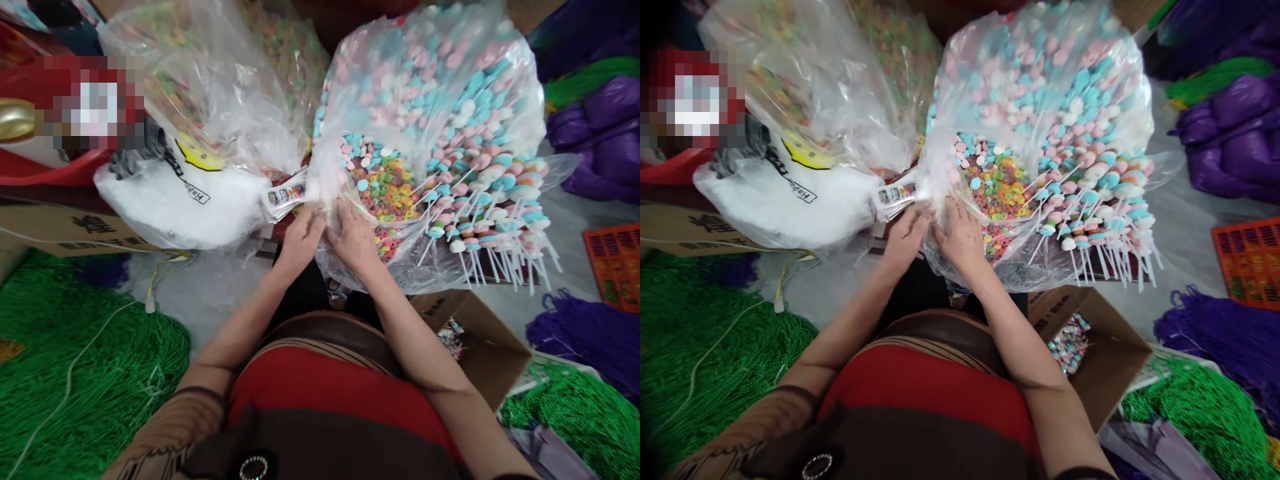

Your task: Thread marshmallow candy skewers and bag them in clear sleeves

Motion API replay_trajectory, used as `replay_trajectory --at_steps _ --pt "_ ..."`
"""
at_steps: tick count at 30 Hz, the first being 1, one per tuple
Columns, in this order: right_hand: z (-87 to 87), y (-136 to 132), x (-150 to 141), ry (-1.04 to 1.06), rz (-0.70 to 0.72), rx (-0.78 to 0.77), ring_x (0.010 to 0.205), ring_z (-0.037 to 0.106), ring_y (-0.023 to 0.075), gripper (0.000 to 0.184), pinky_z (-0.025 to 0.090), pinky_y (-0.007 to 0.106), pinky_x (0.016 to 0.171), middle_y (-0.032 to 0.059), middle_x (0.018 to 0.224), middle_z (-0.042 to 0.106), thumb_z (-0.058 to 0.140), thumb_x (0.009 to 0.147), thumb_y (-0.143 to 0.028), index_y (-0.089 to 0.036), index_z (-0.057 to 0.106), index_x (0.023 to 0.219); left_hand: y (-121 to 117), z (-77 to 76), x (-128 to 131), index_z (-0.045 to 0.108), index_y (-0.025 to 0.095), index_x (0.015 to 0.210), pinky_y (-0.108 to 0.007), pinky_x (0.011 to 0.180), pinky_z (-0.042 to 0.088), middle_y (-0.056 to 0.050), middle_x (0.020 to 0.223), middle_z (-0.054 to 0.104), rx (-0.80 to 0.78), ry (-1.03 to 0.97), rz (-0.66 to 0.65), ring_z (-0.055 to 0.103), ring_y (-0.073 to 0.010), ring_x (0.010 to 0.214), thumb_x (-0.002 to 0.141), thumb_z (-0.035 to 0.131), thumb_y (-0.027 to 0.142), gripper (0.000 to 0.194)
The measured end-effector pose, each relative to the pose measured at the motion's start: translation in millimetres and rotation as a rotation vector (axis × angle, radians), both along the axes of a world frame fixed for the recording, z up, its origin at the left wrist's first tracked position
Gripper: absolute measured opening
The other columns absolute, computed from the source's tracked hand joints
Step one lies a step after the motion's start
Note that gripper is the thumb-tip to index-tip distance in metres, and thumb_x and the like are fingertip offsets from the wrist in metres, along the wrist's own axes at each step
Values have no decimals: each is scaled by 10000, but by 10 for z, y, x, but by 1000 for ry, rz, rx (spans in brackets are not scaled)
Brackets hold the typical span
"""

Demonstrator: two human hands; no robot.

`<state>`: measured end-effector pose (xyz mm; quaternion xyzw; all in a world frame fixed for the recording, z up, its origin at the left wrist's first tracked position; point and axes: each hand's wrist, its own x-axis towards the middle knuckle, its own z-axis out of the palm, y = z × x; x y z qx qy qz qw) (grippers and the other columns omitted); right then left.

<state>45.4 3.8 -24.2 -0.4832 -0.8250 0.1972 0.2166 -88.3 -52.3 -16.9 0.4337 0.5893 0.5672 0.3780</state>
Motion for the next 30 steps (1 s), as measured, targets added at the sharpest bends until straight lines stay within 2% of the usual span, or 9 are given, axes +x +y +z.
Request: replay_trajectory --at_steps 5,10,12,14,17,20,24,27,30 --pt "-109 238 282 105 -34 17 1301 652 345 487 529 551 1089 203 1384 700 470 964 -241 -166 594 1428 131 -7 377 766 241 1036 -355 1196 422 -57 1193 771 28 -189 -120 667 -224 1231 972 623 265 159" --pt "72 167 381 92 -119 180 1226 672 342 432 542 566 1048 181 1284 728 420 1008 -276 -216 630 1382 249 -117 490 771 249 1008 -358 1232 391 -53 1205 760 27 -291 -139 643 -225 1298 939 683 242 113" --pt "157 20 342 125 -79 226 1206 682 316 396 543 539 1049 152 1256 739 399 1030 -295 -245 656 1328 317 -145 453 754 249 1055 -383 1231 413 -46 1216 763 -25 -400 -109 642 -218 1318 985 637 333 160" --pt "184 -142 295 159 1 198 1122 715 289 355 565 491 1006 130 1159 770 401 1036 -297 -245 692 1233 416 -148 389 722 231 1124 -411 1174 489 -66 1159 780 -118 -536 -84 677 -222 1279 1037 537 452 301" --pt "101 -301 265 139 171 111 1067 730 277 289 563 464 985 119 1099 793 468 1012 -292 -229 721 1137 578 -109 283 686 188 1173 -401 1064 576 -97 1020 795 -266 -675 -115 732 -231 1187 1056 433 572 474" --pt "-42 -298 295 13 233 74 1206 681 319 288 496 519 1075 148 1261 766 555 971 -291 -210 726 1189 670 -49 225 688 166 1142 -377 1029 587 -113 997 791 -314 -691 -184 750 -224 1143 1069 427 534 457" --pt "-186 -149 382 -66 92 56 1278 639 341 369 464 546 1099 184 1342 731 471 1007 -261 -175 708 1277 583 19 194 696 187 1117 -371 1035 566 -93 1061 783 -186 -487 -213 745 -205 1115 1072 453 367 306" --pt "-252 -64 427 -49 11 83 1244 655 335 405 490 533 1070 179 1328 738 411 1019 -246 -177 709 1283 371 40 127 717 235 1095 -372 1082 517 -63 1119 769 -11 -116 -195 708 -215 1144 1029 539 402 253" --pt "-300 -36 436 -35 -19 110 1221 665 325 423 506 529 1059 156 1312 748 392 1010 -223 -205 712 1285 124 6 68 740 241 1072 -439 1134 444 -98 1165 750 70 302 -263 653 -286 1199 973 613 498 304"
